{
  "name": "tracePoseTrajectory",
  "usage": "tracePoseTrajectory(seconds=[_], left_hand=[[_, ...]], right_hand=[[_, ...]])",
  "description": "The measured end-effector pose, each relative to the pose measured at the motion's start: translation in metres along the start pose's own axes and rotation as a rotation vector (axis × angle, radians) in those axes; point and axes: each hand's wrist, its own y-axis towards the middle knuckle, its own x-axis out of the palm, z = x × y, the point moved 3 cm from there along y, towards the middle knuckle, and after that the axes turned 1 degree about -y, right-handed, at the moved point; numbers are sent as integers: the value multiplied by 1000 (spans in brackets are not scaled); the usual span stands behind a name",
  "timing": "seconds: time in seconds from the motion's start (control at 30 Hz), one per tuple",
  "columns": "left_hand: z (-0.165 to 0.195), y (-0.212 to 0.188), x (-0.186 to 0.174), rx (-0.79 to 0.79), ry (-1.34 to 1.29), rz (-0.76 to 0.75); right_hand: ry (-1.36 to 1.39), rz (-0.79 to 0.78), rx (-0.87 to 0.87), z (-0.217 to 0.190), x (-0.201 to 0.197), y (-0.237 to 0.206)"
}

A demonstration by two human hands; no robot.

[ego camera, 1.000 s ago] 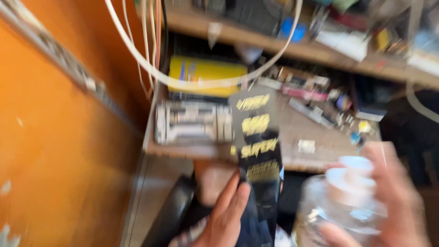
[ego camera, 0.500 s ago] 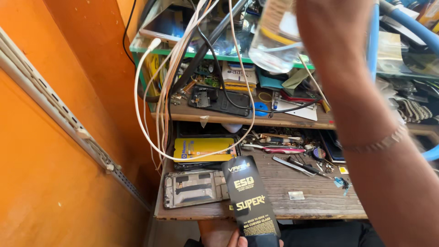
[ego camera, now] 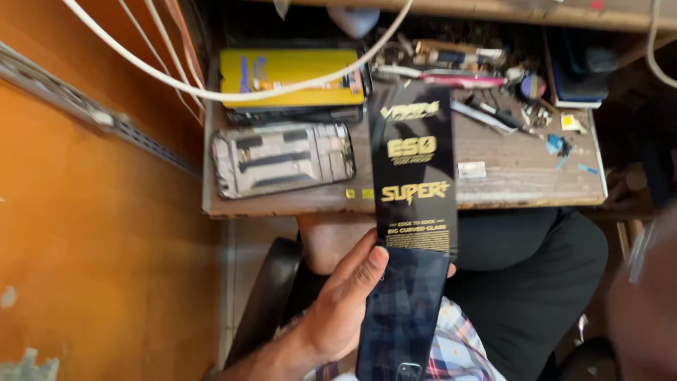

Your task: The person cleans the back of a smartphone with a screen protector package, sprays a liquid onto it, and wipes the surface. The person then places the phone on a workbench and uses a screwdriver to remove screws from the back panel.

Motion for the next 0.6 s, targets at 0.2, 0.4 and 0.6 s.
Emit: tracePoseTrajectory(seconds=[0.2, 0.4, 0.6], left_hand=[[-17, 15, -7, -136, 44, -99], [-90, 22, 9, -428, 46, -208], [-130, 19, 20, -637, 86, -181]], right_hand=[[395, -521, 964, 58, -14, -158], [718, -531, 1181, 97, -50, -249], [519, -476, 1243, 102, -89, -261]])
